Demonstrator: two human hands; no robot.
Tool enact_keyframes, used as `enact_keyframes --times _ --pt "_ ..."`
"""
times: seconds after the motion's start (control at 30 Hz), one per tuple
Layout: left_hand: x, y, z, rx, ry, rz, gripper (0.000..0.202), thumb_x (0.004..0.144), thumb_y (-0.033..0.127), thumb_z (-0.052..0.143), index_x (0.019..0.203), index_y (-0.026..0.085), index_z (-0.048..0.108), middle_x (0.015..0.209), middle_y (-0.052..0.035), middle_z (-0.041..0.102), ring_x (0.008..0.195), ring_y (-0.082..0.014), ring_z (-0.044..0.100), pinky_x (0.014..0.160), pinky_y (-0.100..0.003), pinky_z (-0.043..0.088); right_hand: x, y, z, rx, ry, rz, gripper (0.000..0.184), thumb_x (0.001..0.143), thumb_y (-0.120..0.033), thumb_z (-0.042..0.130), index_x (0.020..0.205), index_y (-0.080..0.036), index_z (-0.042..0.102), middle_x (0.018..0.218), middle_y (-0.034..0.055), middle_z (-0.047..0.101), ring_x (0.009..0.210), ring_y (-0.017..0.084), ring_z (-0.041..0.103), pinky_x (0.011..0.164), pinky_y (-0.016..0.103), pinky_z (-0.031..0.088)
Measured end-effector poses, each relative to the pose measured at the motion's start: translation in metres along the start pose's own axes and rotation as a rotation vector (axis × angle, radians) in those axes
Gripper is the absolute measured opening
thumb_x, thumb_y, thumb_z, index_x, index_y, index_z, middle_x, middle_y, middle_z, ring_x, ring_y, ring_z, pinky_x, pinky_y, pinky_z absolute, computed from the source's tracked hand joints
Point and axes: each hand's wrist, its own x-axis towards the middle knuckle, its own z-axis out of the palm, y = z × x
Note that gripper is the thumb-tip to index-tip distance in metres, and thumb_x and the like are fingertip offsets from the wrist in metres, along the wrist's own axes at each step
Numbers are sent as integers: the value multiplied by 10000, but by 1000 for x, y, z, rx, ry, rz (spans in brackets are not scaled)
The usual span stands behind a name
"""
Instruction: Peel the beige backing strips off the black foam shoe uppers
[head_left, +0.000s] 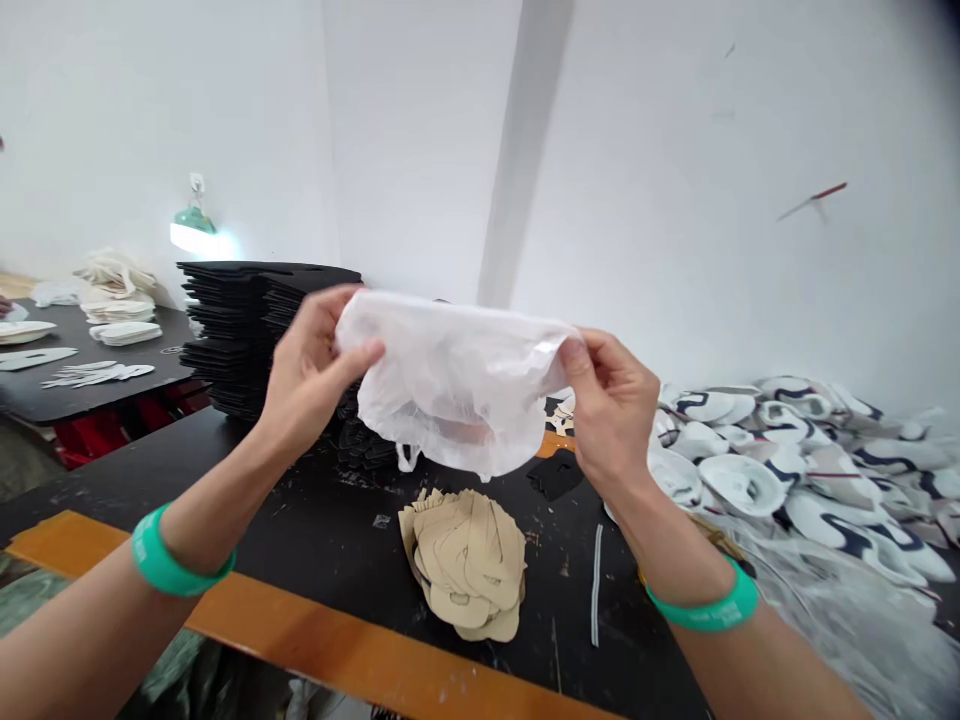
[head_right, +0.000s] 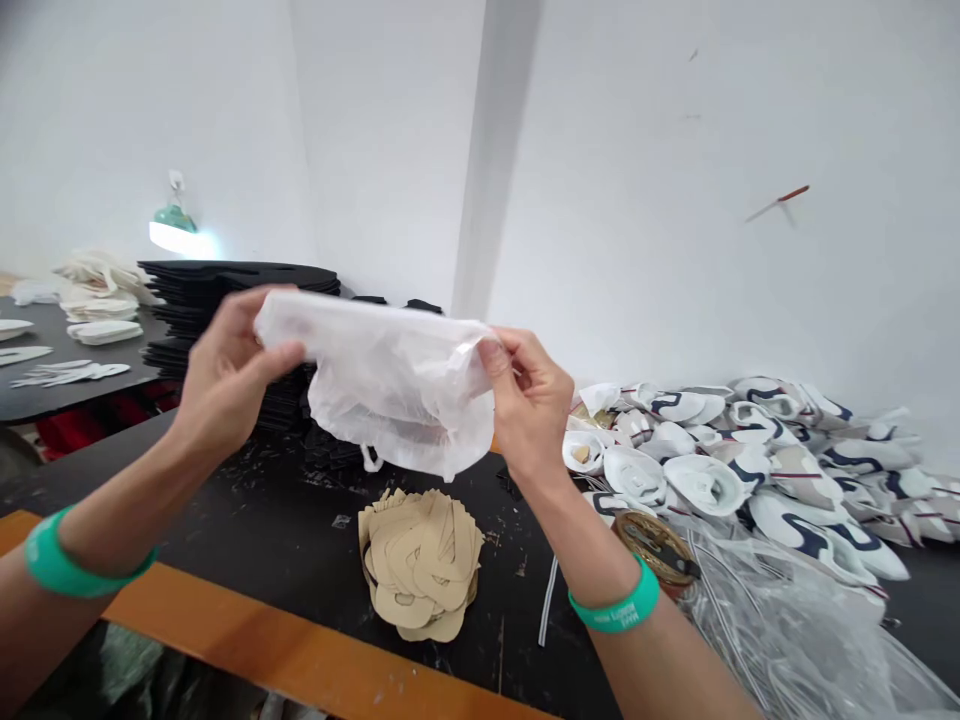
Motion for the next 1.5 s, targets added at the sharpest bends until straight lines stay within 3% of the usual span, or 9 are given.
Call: enact_keyframes --times 0.13,0.27,0.33,0.43,0.57,0.77,0.97,1.2,1.5 --pt "-63 -9 -12 -126 -259 -481 789 625 532 777 1319 275 505 1331 -62 542 1163 -296 530 850 -274 507 -56 -9 20 224 -404 74 117 908 -291 568 902 -259 680 1261 21 553 1112 186 558 955 376 474" --pt "-110 -16 -8 -412 -401 -769 652 581 603 776 1101 252 602 994 -42 666 859 -223 624 684 -247 510 -115 -8 51 352 -821 -34 126 873 -283 617 807 -207 693 1195 57 573 1106 174 568 978 339 474" --pt "-121 -16 -6 -413 -334 -854 372 645 451 794 850 221 585 756 17 618 656 -120 570 575 -185 458 -135 -9 60 350 -826 -114 156 872 -294 620 773 -191 683 1095 66 607 1052 158 597 952 300 491" --pt "-129 -13 -10 -450 -94 -982 353 675 350 778 763 224 459 654 63 556 529 -83 513 473 -164 415 -147 -14 53 276 -776 -200 102 867 -284 627 915 -204 669 1132 78 614 1078 166 599 971 306 484" --pt "-135 -17 -22 -543 104 -1044 420 634 332 790 846 263 433 742 67 611 535 -120 571 463 -206 477 -156 -15 22 88 -663 -258 561 797 -336 715 1307 -267 493 1341 107 493 1263 268 465 1062 433 412" --pt "-151 -23 -22 -657 133 -1015 405 661 229 754 926 267 451 846 34 653 584 -147 627 531 -239 527 -182 12 0 -225 -561 146 904 744 -422 756 1468 -343 221 1527 92 215 1396 348 240 1116 573 283" --pt "-163 -21 -13 -731 119 -975 472 624 146 756 957 248 437 863 -10 653 626 -185 648 563 -280 539 -191 31 12 -350 -581 298 687 854 -293 606 1454 -316 272 1505 51 289 1425 279 192 1145 536 255" --pt "-177 -21 -14 -769 229 -974 452 592 96 715 909 245 430 790 24 633 577 -148 622 543 -229 503 -187 47 19 -397 -515 318 331 859 -276 542 1188 -265 582 1431 63 400 1401 291 238 1110 548 297" --pt "-190 -13 -26 -800 333 -978 440 577 82 695 871 245 410 767 27 623 592 -158 635 528 -204 488 -180 35 31 -319 -519 370 330 818 -189 522 1124 -266 618 1421 53 409 1378 264 302 1119 517 302"
